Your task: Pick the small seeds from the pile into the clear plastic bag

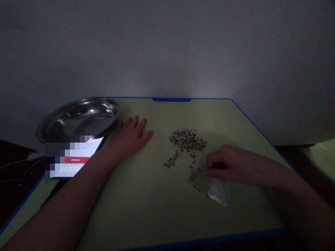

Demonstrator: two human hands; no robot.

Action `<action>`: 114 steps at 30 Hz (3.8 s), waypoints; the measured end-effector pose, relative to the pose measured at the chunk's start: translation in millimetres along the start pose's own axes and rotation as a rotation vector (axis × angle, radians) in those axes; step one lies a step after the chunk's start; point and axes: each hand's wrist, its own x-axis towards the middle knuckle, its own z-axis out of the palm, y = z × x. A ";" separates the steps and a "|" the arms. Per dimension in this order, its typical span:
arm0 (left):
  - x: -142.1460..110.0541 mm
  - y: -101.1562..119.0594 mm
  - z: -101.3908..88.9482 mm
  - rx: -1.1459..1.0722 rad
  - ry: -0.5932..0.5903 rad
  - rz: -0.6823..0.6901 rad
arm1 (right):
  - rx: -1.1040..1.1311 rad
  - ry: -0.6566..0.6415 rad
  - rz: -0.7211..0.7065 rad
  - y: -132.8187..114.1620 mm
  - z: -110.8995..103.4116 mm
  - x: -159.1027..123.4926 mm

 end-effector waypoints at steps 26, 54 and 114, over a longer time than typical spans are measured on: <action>-2.0 6.2 -2.2 -0.050 -0.006 -0.018 | 0.024 -0.040 -0.207 -42.9 39.2 7.6; -3.3 2.5 6.4 -0.042 0.092 -0.017 | 0.211 0.726 0.230 48.8 -27.5 21.6; -3.6 2.0 0.6 -0.045 -0.002 -0.017 | 0.087 -0.012 -0.098 -16.7 -18.0 27.2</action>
